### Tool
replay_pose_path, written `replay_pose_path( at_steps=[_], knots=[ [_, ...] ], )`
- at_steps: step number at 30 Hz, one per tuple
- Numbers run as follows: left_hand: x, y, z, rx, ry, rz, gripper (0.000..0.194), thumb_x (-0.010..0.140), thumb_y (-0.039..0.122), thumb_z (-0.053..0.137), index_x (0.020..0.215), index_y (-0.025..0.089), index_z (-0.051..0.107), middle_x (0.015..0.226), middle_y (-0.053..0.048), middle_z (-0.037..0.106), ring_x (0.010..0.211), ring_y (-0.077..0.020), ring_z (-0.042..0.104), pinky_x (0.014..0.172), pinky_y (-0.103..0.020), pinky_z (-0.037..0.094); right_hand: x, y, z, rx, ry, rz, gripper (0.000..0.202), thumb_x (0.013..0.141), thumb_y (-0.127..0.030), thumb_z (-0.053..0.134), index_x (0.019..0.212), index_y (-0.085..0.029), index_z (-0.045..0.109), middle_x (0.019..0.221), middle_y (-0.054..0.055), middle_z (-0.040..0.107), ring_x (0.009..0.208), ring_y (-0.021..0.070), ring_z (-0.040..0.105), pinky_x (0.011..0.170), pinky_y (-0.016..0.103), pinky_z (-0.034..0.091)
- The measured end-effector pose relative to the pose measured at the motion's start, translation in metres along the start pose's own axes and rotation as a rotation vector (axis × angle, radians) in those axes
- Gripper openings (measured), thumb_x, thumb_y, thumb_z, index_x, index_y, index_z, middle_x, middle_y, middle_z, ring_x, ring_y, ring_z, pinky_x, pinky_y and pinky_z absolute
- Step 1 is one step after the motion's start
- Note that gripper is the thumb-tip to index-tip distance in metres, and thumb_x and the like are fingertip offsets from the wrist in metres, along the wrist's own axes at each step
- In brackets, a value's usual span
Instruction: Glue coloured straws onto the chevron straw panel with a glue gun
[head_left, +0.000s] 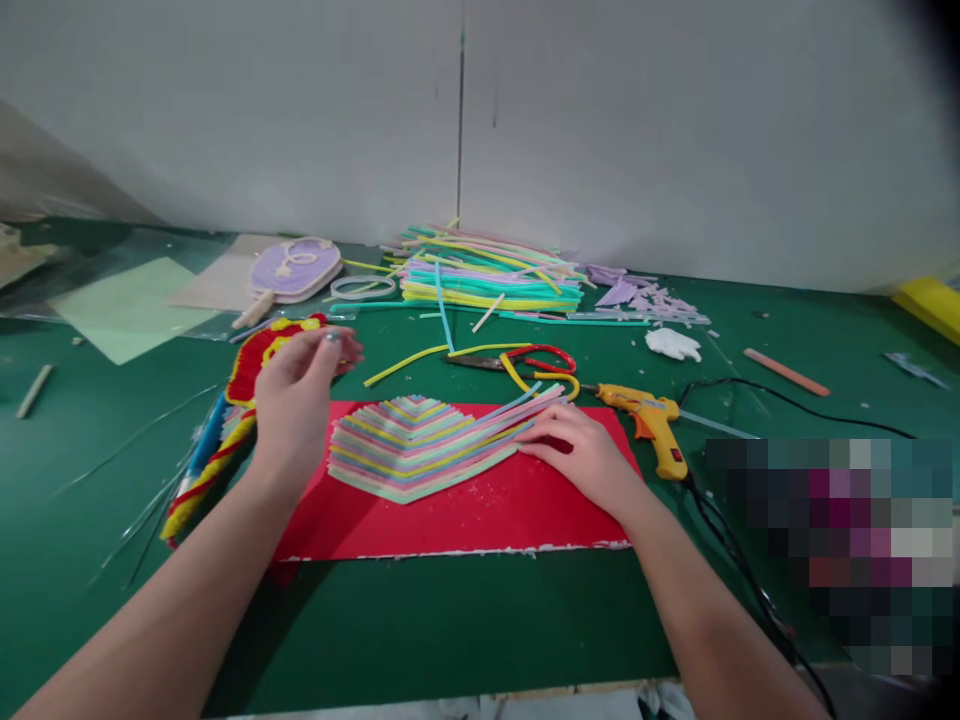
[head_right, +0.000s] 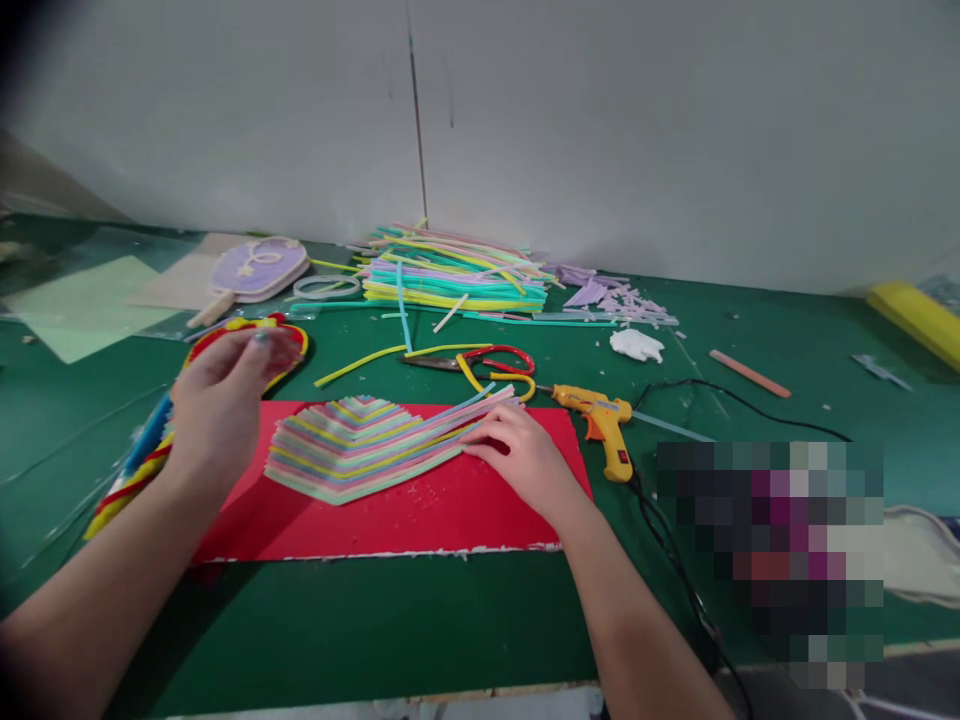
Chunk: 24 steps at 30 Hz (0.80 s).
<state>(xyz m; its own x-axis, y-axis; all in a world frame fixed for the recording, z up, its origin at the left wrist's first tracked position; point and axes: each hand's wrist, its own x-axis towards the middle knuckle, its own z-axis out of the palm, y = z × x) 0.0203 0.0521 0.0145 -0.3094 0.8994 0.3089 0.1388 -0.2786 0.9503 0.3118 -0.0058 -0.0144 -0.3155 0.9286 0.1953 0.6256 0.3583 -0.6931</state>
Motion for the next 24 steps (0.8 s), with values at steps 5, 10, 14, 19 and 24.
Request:
replay_pose_path(
  at_steps=[5,10,14,19,24],
  knots=[
    [-0.002,0.021,-0.021,0.355,-0.705,0.13,0.011,0.079,0.029,0.064,0.077,0.021,0.071,0.079,-0.002,0.066,0.073,-0.0135,0.06,0.067,-0.024,0.048,0.001,0.001,0.0,0.015,0.004,-0.007,0.008,0.087,-0.027,0.06,0.087,-0.025,0.069,0.093,0.002,0.06,0.093,0.0174,0.058,0.085,0.033,0.049],
    [-0.012,0.01,-0.049,0.561,-0.992,0.091,0.013,0.083,0.031,0.061,0.086,0.026,0.073,0.092,-0.003,0.065,0.083,-0.0157,0.061,0.072,-0.025,0.049,0.001,0.001,0.001,0.02,0.001,-0.009,0.008,0.087,-0.027,0.06,0.088,-0.025,0.068,0.091,0.002,0.06,0.092,0.0175,0.058,0.084,0.033,0.049],
    [-0.016,-0.004,-0.061,0.591,-1.068,0.053,0.014,0.083,0.031,0.06,0.088,0.024,0.072,0.097,-0.003,0.067,0.09,-0.0185,0.061,0.081,-0.028,0.049,0.0,0.001,0.001,0.036,0.002,-0.003,0.008,0.087,-0.028,0.061,0.088,-0.026,0.068,0.09,0.001,0.06,0.092,0.017,0.058,0.084,0.032,0.049],
    [-0.015,-0.005,-0.058,0.616,-1.066,0.048,0.014,0.08,0.033,0.06,0.079,0.023,0.07,0.094,-0.003,0.067,0.088,-0.0187,0.061,0.081,-0.027,0.049,0.001,0.001,0.001,0.036,0.013,-0.014,0.011,0.087,-0.031,0.06,0.088,-0.026,0.07,0.091,0.002,0.062,0.091,0.0181,0.059,0.085,0.034,0.05],
    [-0.016,-0.002,-0.058,0.614,-0.983,0.034,0.015,0.079,0.034,0.06,0.07,0.023,0.066,0.084,-0.004,0.066,0.079,-0.0189,0.061,0.072,-0.026,0.048,0.001,0.001,0.001,0.041,0.013,-0.024,0.01,0.087,-0.03,0.06,0.088,-0.026,0.069,0.092,0.002,0.062,0.093,0.0191,0.059,0.087,0.037,0.049]
  ],
)
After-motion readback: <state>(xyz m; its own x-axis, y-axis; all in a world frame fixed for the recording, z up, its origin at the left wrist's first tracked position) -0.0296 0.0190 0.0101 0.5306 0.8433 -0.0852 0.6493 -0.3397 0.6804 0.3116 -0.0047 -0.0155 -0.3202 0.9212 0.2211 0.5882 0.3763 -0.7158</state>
